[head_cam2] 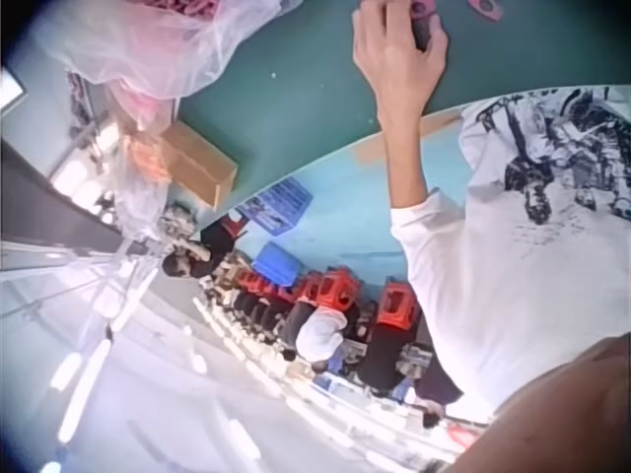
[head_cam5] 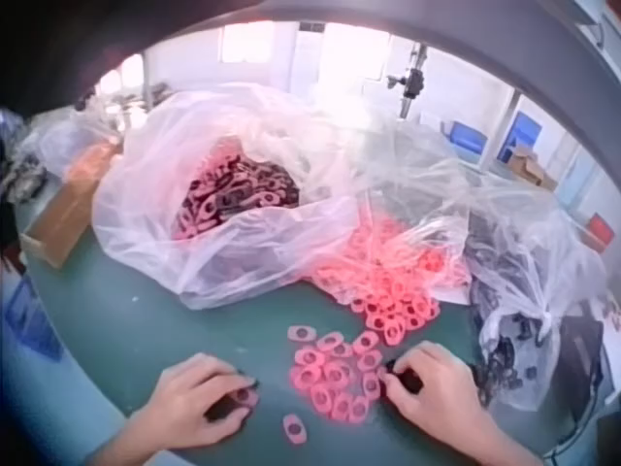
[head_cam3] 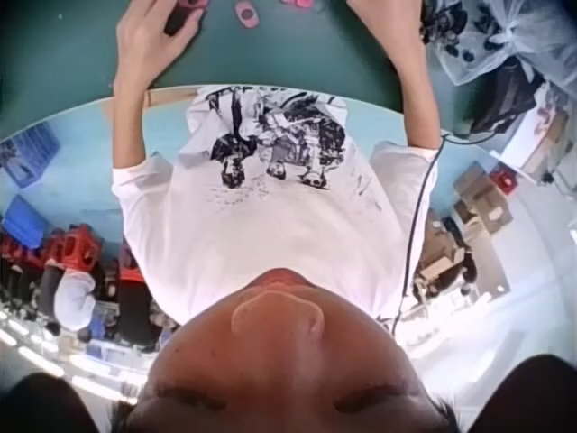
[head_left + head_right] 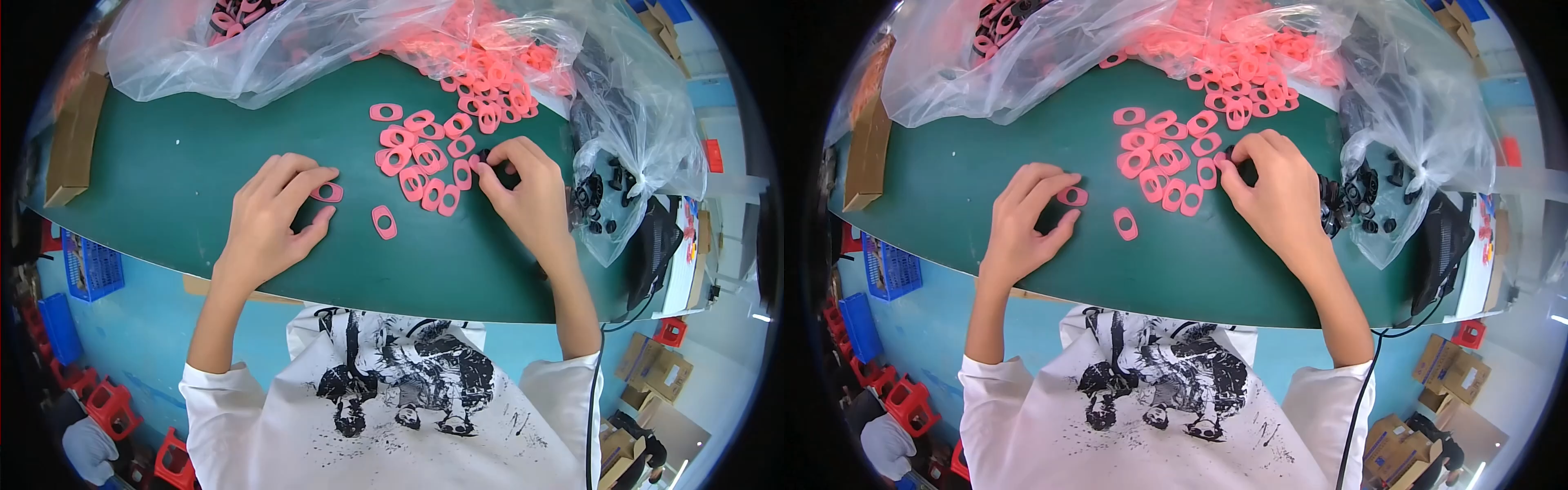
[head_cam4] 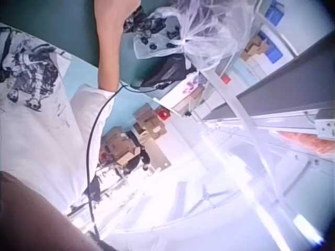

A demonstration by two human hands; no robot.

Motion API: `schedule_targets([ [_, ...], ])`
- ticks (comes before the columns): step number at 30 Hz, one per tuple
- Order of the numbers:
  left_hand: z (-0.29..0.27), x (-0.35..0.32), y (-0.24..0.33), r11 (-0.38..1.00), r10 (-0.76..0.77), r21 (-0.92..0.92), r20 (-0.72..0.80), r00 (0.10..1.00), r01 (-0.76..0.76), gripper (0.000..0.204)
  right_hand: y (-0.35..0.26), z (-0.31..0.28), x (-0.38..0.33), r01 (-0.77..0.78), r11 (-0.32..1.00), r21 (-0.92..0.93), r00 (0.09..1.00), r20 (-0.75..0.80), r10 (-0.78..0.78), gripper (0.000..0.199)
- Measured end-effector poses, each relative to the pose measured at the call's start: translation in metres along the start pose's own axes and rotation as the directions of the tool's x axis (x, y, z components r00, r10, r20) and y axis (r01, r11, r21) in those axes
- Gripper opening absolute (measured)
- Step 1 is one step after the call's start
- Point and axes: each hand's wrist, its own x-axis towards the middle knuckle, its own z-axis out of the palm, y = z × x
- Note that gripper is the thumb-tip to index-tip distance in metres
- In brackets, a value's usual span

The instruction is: The person assembles small pink plastic rings with black plastic connector pieces by hand, joining the two components together.

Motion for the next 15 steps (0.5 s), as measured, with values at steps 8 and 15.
schedule_targets([
  [8,-0.001,-0.005,-0.002,1.000,-0.003,-0.021,-0.005,1.000,0.003,0.025,-0.004,-0.008,-0.005,0.084,0.991,0.103,0.990,-0.121,-0.071,0.014],
  [15,0.001,-0.003,-0.002,1.000,0.011,-0.023,-0.010,1.000,-0.011,0.024,0.002,0.004,-0.015,0.199,0.980,-0.020,0.979,-0.050,-0.199,0.016],
])
